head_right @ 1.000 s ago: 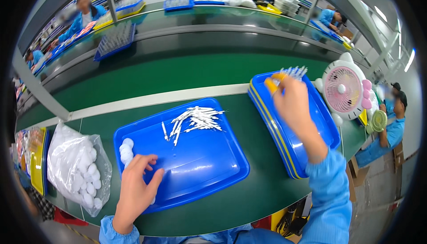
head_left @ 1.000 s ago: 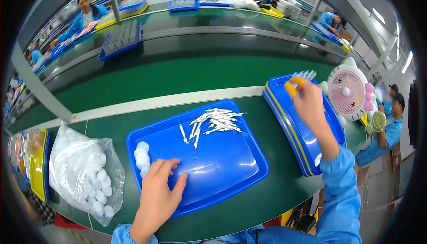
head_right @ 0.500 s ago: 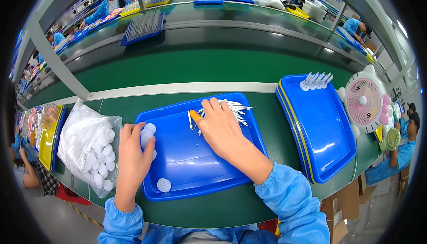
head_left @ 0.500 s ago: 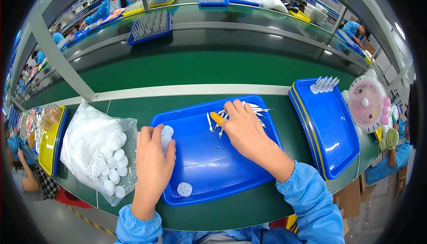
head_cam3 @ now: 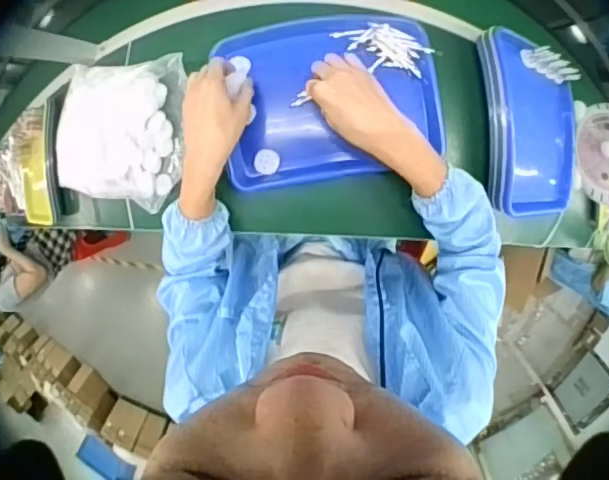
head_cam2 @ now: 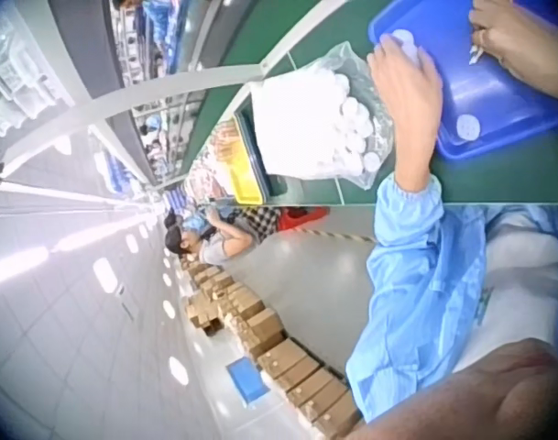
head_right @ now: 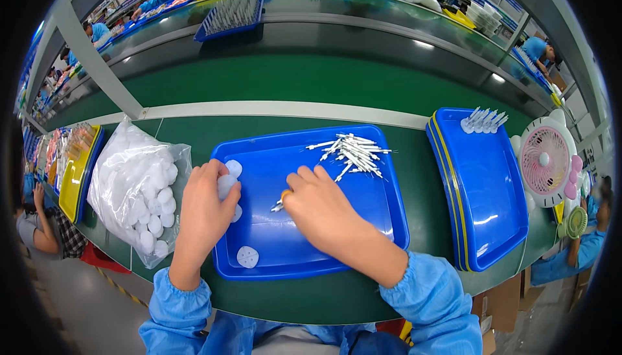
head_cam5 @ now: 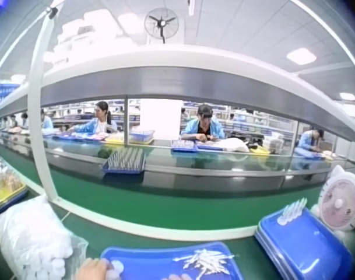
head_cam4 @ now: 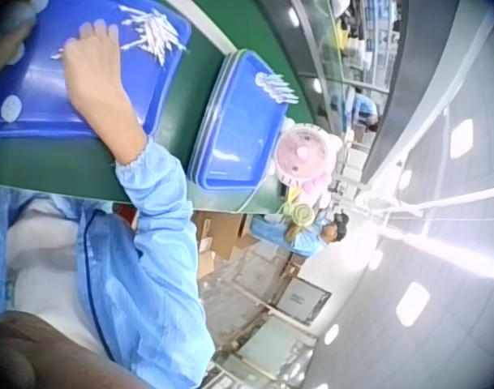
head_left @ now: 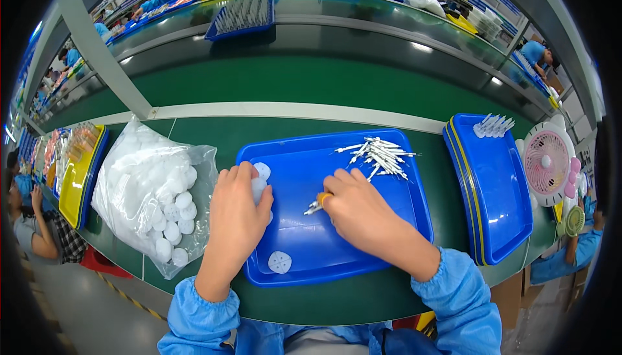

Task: The person inserts white plastic rods into holes on small white circular discs using a yellow-handled tool. They pick up a disc, insert a rod, and place the finished unit into a blue tray. The process is repeated continuously with components from a plastic bag and a pile of rods.

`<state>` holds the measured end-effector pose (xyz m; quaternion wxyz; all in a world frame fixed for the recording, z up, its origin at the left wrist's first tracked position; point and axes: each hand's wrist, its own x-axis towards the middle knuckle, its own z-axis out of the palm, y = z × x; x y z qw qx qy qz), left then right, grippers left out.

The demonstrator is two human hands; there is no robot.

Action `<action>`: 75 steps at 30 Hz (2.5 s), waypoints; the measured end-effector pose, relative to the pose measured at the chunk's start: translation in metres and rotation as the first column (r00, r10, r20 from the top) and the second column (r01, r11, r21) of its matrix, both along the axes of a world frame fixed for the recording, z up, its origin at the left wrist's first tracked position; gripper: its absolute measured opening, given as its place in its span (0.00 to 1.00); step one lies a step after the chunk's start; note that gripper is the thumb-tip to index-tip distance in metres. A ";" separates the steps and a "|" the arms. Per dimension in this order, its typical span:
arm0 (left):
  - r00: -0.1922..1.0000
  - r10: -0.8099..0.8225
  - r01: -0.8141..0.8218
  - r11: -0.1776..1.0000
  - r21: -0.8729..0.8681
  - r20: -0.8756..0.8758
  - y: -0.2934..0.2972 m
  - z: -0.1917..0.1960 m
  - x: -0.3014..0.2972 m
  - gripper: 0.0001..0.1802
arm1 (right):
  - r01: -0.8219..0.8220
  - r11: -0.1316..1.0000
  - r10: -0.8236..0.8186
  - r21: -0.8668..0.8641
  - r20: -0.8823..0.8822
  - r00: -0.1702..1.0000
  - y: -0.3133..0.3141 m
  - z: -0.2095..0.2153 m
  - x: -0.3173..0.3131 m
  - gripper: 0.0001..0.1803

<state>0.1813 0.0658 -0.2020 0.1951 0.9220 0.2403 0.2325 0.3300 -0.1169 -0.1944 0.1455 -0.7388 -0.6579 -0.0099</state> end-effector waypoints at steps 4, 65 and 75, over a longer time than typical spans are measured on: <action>0.999 0.039 -0.039 0.997 -0.065 0.004 -0.001 0.001 -0.002 0.13 | 0.015 1.000 -0.016 -0.008 -0.080 0.997 -0.034 0.005 -0.022 0.05; 0.930 -0.325 0.368 0.843 -0.392 0.173 -0.087 0.004 -0.006 0.11 | 0.404 0.873 -0.168 0.272 -0.610 0.774 -0.059 -0.006 -0.061 0.19; 0.960 -0.223 0.279 0.838 -0.469 0.172 -0.067 0.010 0.001 0.10 | 0.429 0.878 -0.479 -0.213 -0.383 0.790 -0.092 0.021 -0.021 0.15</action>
